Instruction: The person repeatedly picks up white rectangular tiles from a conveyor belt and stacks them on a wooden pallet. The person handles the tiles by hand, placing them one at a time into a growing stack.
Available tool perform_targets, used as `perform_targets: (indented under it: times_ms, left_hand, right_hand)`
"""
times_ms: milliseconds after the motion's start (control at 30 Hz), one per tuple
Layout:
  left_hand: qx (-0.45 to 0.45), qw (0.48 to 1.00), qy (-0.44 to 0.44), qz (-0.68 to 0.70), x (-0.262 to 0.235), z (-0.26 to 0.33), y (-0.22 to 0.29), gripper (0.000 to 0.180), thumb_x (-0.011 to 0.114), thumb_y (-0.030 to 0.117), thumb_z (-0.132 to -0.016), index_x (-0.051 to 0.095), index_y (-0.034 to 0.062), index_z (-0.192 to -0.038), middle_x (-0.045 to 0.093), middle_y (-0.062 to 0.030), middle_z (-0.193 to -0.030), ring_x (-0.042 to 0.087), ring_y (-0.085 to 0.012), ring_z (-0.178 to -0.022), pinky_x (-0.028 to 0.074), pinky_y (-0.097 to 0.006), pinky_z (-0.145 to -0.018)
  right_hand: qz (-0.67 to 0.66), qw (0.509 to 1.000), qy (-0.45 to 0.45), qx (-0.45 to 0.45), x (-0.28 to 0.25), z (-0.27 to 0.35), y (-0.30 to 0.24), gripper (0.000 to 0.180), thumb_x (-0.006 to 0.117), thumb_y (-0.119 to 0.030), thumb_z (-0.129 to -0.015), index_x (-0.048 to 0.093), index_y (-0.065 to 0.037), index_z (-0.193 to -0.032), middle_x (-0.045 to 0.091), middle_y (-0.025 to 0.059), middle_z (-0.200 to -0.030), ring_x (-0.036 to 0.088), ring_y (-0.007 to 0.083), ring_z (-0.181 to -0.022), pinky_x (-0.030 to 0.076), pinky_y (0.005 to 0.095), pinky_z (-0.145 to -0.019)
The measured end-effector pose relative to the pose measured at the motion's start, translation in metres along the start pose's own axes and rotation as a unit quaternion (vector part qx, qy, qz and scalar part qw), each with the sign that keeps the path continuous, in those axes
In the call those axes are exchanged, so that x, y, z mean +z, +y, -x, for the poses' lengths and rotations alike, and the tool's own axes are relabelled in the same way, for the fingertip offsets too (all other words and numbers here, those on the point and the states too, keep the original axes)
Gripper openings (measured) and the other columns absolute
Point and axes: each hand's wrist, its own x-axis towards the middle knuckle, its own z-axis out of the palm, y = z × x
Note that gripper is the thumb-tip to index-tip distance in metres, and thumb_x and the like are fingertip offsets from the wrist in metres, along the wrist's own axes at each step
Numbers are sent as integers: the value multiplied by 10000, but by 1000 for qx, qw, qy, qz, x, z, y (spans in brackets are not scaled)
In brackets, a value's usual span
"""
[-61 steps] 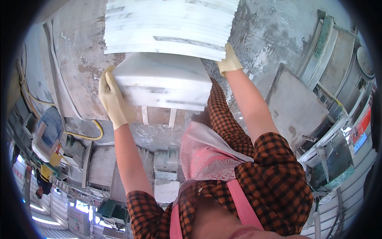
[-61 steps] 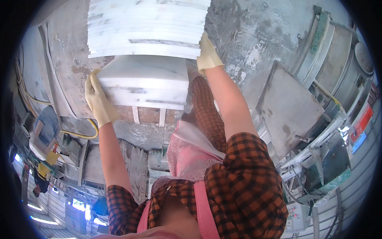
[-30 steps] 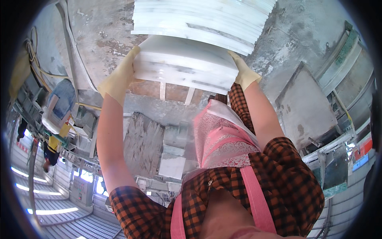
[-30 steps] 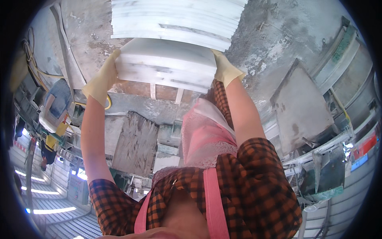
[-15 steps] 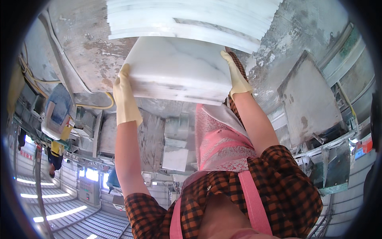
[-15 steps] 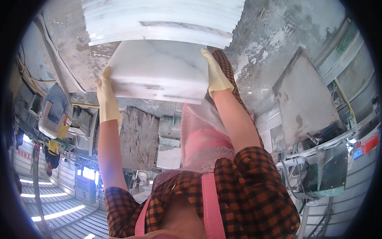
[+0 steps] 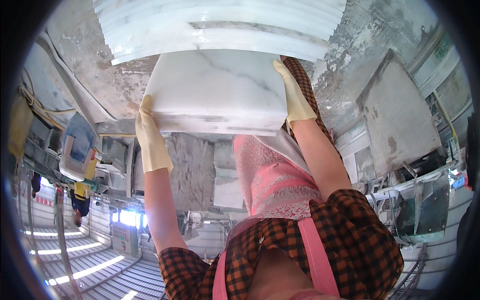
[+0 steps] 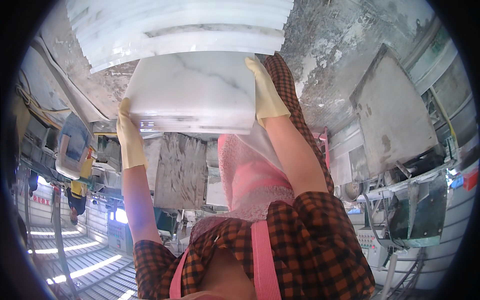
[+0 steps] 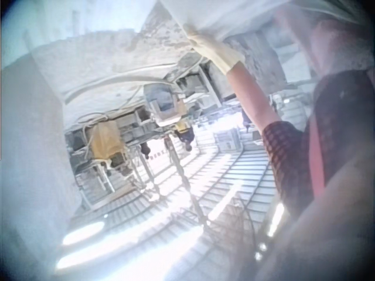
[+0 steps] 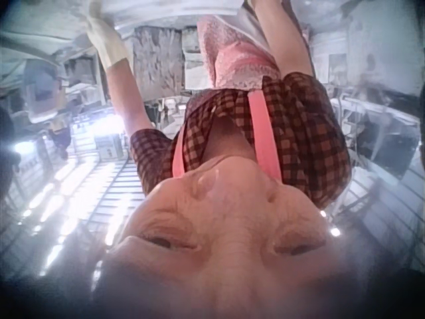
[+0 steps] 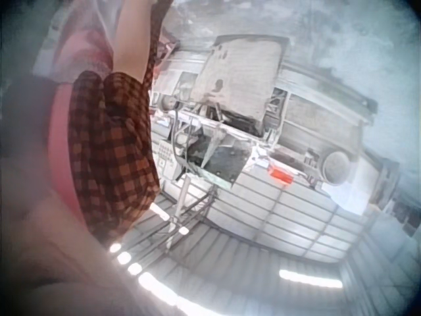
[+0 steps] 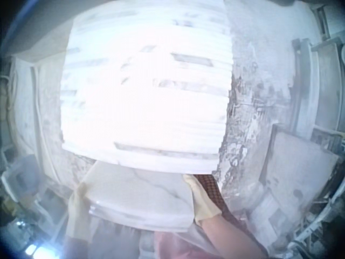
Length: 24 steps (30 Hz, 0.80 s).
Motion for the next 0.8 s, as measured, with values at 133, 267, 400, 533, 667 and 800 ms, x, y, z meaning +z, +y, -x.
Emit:
perform_targets:
  times_ms: [133, 267, 400, 533, 667, 800]
  left_hand:
    - [-3, 1000, -8, -7, -7, -9, -6, 573, 602, 442, -939, 581, -11, -1289, 632, -54, -1189, 598, -120, -1065, 462, -219, -860]
    - [-79, 996, -31, -36, -14, -18, -5, 635, 596, 481, -924, 545, 7, -1344, 585, -83, -1299, 548, -156, -1182, 414, -254, -965]
    - [-79, 992, -78, -59, -19, -25, -6, 743, 607, 537, -884, 522, -21, -1367, 564, -127, -1344, 522, -222, -1244, 369, -316, -1047]
    - [-56, 996, -62, -29, -21, -28, -17, 729, 635, 520, -859, 559, -35, -1327, 573, -143, -1324, 523, -218, -1220, 364, -307, -1033]
    - [-42, 998, -39, -5, -23, -24, -32, 674, 649, 457, -874, 570, -58, -1303, 590, -149, -1291, 540, -213, -1200, 370, -306, -1043]
    - [-42, 998, -35, 36, -23, -23, -34, 690, 660, 456, -873, 565, -80, -1296, 600, -154, -1269, 554, -214, -1187, 392, -309, -1026]
  right_hand:
    - [10, 1000, 6, 14, 0, -4, -2, 500, 376, -322, -1013, 416, -68, -1441, 485, 121, -1426, 496, 242, -1284, 411, 364, -1066]
    - [16, 999, 12, 49, 5, -1, -13, 531, 401, -347, -1016, 403, -44, -1452, 479, 145, -1437, 490, 265, -1289, 410, 374, -1069]
    - [47, 998, 35, 21, 15, -1, -15, 567, 445, -384, -1005, 407, -33, -1448, 480, 153, -1437, 489, 278, -1289, 406, 381, -1074]
    - [72, 997, 29, -9, 17, -1, -3, 564, 459, -395, -998, 435, -35, -1431, 504, 141, -1420, 504, 259, -1283, 404, 353, -1077]
    - [107, 993, 40, -3, 15, 0, 4, 551, 464, -389, -997, 452, -34, -1418, 524, 130, -1407, 525, 242, -1265, 410, 337, -1071]
    - [114, 992, 34, -30, 18, 3, 4, 537, 475, -374, -1000, 460, -29, -1410, 539, 123, -1393, 551, 239, -1236, 426, 333, -1058]
